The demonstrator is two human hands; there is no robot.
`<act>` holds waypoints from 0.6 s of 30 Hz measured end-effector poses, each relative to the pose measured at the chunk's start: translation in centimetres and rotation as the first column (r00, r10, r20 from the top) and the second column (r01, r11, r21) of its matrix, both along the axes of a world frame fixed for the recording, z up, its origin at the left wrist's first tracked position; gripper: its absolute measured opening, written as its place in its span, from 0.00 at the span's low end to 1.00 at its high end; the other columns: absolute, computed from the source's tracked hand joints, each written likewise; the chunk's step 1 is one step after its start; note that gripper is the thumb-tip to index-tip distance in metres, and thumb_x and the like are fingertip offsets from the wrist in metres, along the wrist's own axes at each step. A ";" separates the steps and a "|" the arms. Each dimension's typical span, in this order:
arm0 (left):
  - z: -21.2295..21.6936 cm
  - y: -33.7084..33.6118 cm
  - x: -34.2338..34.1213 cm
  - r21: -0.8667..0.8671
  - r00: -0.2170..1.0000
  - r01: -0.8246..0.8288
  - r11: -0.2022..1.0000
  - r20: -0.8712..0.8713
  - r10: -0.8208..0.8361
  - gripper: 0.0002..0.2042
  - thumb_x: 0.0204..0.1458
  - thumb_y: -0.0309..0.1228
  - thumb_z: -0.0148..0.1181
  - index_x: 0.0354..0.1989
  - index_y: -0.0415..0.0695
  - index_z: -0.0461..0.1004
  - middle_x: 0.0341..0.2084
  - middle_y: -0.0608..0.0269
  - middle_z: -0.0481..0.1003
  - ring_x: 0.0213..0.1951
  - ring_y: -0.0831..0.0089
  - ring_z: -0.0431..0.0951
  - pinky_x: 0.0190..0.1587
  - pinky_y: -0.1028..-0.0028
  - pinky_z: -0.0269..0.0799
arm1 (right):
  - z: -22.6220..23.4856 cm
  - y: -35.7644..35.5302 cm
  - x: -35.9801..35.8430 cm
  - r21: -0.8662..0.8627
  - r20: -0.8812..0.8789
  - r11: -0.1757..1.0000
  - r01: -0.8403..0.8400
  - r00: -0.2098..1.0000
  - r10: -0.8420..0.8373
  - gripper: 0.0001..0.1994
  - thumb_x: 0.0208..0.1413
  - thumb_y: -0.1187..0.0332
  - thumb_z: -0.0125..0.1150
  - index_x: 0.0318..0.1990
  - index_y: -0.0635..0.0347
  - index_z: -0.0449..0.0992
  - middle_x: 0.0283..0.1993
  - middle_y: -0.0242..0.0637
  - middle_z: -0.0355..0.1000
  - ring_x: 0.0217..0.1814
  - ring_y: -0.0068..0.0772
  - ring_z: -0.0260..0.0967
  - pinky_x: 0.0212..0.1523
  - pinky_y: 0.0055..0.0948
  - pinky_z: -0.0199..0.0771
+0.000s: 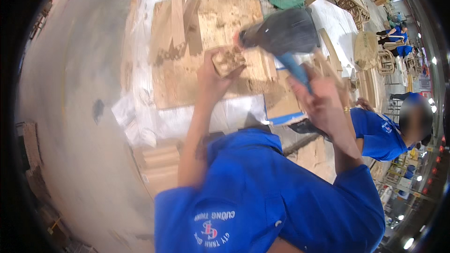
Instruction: The person repeatedly hammers small wooden dowels into a wooden board using a hammer. The person picks up each dowel, positions it, and strikes it into the board one at a time. The work is performed at a table in a workshop environment.
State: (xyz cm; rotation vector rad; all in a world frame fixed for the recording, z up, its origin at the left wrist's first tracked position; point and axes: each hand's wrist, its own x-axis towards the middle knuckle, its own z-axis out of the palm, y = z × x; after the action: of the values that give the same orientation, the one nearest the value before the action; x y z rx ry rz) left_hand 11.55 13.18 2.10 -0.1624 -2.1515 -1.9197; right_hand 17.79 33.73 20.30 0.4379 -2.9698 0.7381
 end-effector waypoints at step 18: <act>0.1 0.8 -0.4 0.037 1.000 -0.021 0.999 0.004 0.021 0.30 0.43 0.34 0.78 0.52 0.41 0.69 0.39 0.54 0.82 0.42 0.65 0.84 0.43 0.69 0.78 | -1.7 0.9 -0.5 0.074 0.066 0.997 -0.023 0.998 0.018 0.17 0.68 0.58 0.52 0.50 0.64 0.71 0.25 0.46 0.69 0.26 0.44 0.68 0.28 0.36 0.67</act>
State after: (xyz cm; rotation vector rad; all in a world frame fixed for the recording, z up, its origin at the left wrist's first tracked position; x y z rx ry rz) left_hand 11.19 14.01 2.17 -0.1288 -2.1098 -1.9490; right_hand 17.31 34.60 18.57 0.4585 -3.0669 0.6571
